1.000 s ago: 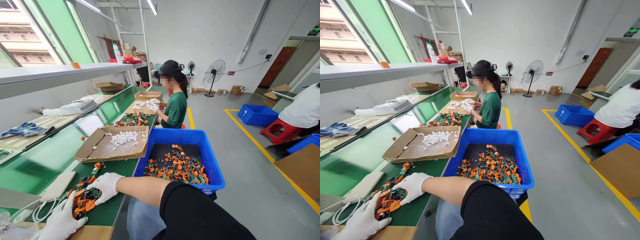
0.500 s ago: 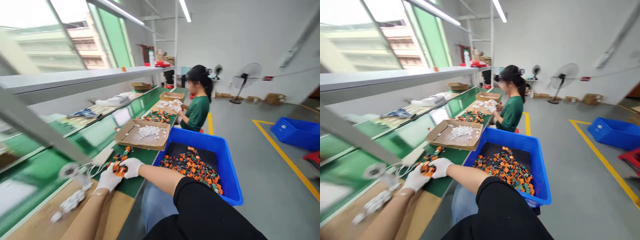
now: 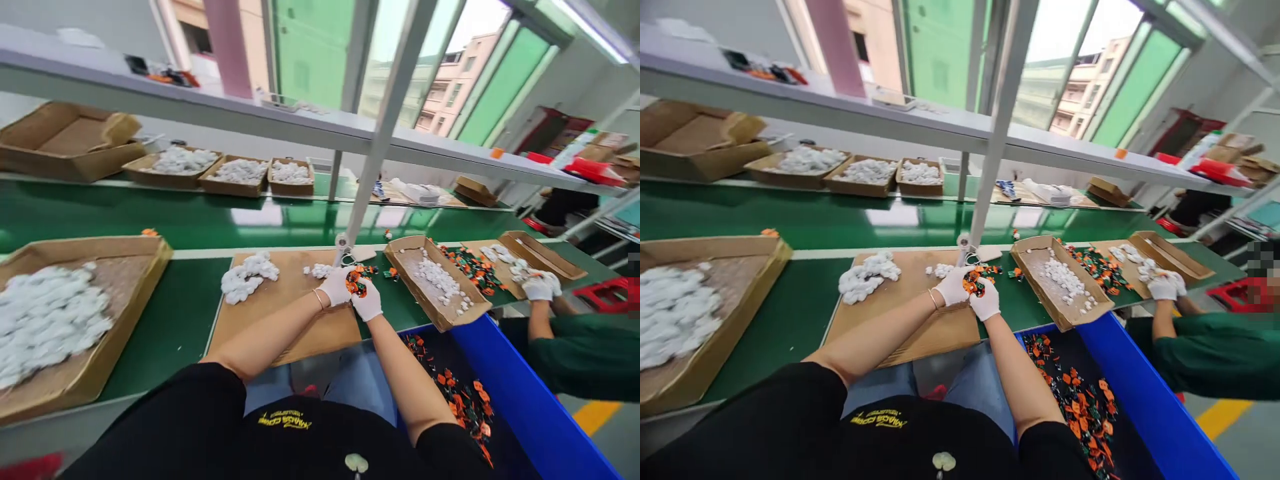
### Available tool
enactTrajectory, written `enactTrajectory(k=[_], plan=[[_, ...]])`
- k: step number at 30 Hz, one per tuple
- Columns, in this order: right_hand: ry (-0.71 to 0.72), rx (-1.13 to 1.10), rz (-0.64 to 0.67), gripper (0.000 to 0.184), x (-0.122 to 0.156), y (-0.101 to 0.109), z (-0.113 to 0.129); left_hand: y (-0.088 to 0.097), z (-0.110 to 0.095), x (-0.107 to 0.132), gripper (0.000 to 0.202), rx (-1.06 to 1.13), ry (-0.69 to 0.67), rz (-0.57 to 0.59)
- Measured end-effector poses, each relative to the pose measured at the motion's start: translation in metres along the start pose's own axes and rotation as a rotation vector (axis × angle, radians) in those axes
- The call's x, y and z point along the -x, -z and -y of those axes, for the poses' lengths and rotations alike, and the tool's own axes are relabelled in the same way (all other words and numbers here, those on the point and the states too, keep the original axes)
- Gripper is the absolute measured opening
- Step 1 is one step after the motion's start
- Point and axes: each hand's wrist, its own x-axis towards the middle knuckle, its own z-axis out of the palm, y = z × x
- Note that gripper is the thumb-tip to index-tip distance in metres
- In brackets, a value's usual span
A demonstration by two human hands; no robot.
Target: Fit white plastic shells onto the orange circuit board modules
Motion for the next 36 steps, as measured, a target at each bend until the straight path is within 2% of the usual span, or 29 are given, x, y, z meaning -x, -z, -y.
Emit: enactTrajectory(k=[4,7,9,12,15,18,20,22,23,25,27,29,32,36], plan=[[0.160,-0.044,0.123,0.052,0.015,-0.037,0.046,0.039,0.030,0.069,0.071,-0.056,0.143,-0.120],[0.271,-0.057,0.261,0.049,0.024,-0.067,0.079,0.058,0.047,0.126,0.075,-0.131,0.296,-0.179],[0.304,-0.035,0.332,0.048,0.028,-0.080,0.097,0.068,0.053,0.155,0.073,-0.190,0.388,-0.198],[0.292,0.041,0.368,0.060,0.034,-0.086,0.116,0.080,0.057,0.179,0.077,-0.276,0.443,-0.176],[0.325,0.185,0.402,0.085,0.040,-0.074,0.124,0.089,0.063,0.187,0.085,-0.401,0.397,-0.073],[0.387,0.287,0.368,0.096,0.030,-0.051,0.113,0.092,0.073,0.188,0.093,-0.479,0.328,-0.056],[0.354,0.339,0.237,0.091,0.008,-0.031,0.092,0.091,0.081,0.189,0.097,-0.489,0.290,-0.119],[0.148,0.471,0.051,0.086,-0.025,-0.012,0.060,0.089,0.089,0.189,0.094,-0.460,0.262,-0.193],[0.010,0.548,0.011,0.089,-0.042,-0.003,0.043,0.089,0.092,0.188,0.091,-0.429,0.256,-0.224],[-0.163,0.642,0.046,0.090,-0.073,0.008,0.010,0.090,0.098,0.187,0.081,-0.354,0.255,-0.272],[-0.166,0.635,0.115,0.069,-0.093,0.010,-0.014,0.091,0.103,0.185,0.071,-0.280,0.248,-0.299],[-0.105,0.622,0.124,0.056,-0.101,0.002,-0.026,0.093,0.107,0.185,0.062,-0.224,0.219,-0.309],[-0.014,0.595,0.052,0.042,-0.099,-0.013,-0.031,0.094,0.109,0.185,0.051,-0.175,0.187,-0.325],[0.081,0.522,-0.101,0.040,-0.088,-0.025,-0.027,0.096,0.109,0.184,0.041,-0.152,0.188,-0.335]])
